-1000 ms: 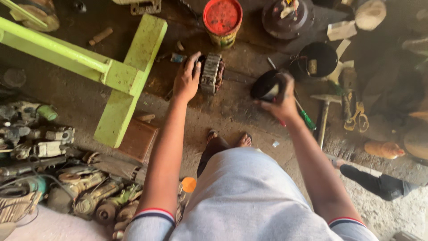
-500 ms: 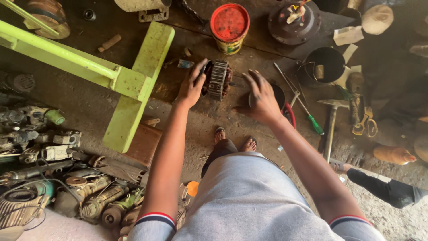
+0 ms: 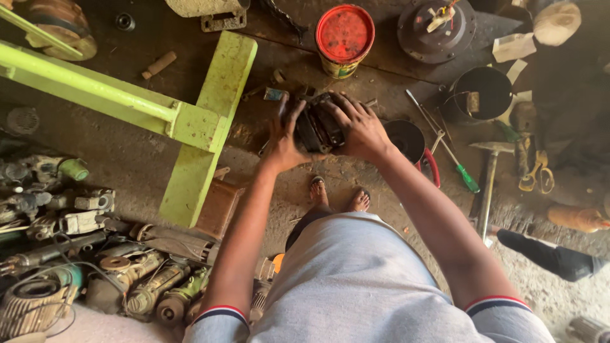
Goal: The person disassembles a small electric motor on a workbench using a screwdriver, pliers, and a hammer. They remove screws, separate the motor housing, and extract the rotor, leaving the components on the bench.
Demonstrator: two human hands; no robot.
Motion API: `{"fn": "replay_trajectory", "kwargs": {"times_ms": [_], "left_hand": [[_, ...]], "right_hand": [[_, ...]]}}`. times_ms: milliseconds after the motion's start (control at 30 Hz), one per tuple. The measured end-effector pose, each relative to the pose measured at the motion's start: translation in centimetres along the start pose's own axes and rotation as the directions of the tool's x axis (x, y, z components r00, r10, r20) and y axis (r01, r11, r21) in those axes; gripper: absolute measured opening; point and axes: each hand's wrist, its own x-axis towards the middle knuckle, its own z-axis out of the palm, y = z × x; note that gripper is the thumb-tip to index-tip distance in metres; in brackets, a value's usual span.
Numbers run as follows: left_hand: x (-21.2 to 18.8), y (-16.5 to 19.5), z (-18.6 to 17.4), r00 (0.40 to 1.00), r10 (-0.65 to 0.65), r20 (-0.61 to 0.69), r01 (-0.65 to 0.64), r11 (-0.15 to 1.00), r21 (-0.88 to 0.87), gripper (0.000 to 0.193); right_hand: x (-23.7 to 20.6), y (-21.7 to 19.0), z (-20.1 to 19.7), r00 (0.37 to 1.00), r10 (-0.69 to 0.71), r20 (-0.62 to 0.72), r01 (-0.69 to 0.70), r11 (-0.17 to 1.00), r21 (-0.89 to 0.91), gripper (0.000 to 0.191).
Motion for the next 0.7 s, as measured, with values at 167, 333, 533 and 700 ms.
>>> {"fn": "replay_trajectory", "kwargs": {"times_ms": [167,333,533,700], "left_hand": [[-0.9,-0.5,2.9,0.995,0.056,-0.085,-0.079,0.950,-0.302,0.149],[-1.3,0.2,3.8,0.992,-0.069,-0.102,0.032,0.944,-0.327,0.122],[-1.0,1.7,2.3,0.979,0.050,-0.199,-0.070,0.993,-0.096,0.110],[-0.8,3.2,2.6,0.973,-0.138,-0.182,0.095,0.969,-0.230,0.109]], "right_hand": [[-1.3,-0.4,0.2,0.999,0.007,-0.035,-0.006,1.000,0.027,0.118],[-1.0,-0.7,-0.6,0.999,0.042,-0.025,-0.043,0.997,-0.059,0.116],[-0.3,-0.4,-1.7,0.998,0.062,0.023,-0.061,0.998,-0.016,0.117],[-0.5,-0.1,-1.6,0.998,0.068,-0.009,-0.069,0.997,-0.031,0.118]]}}
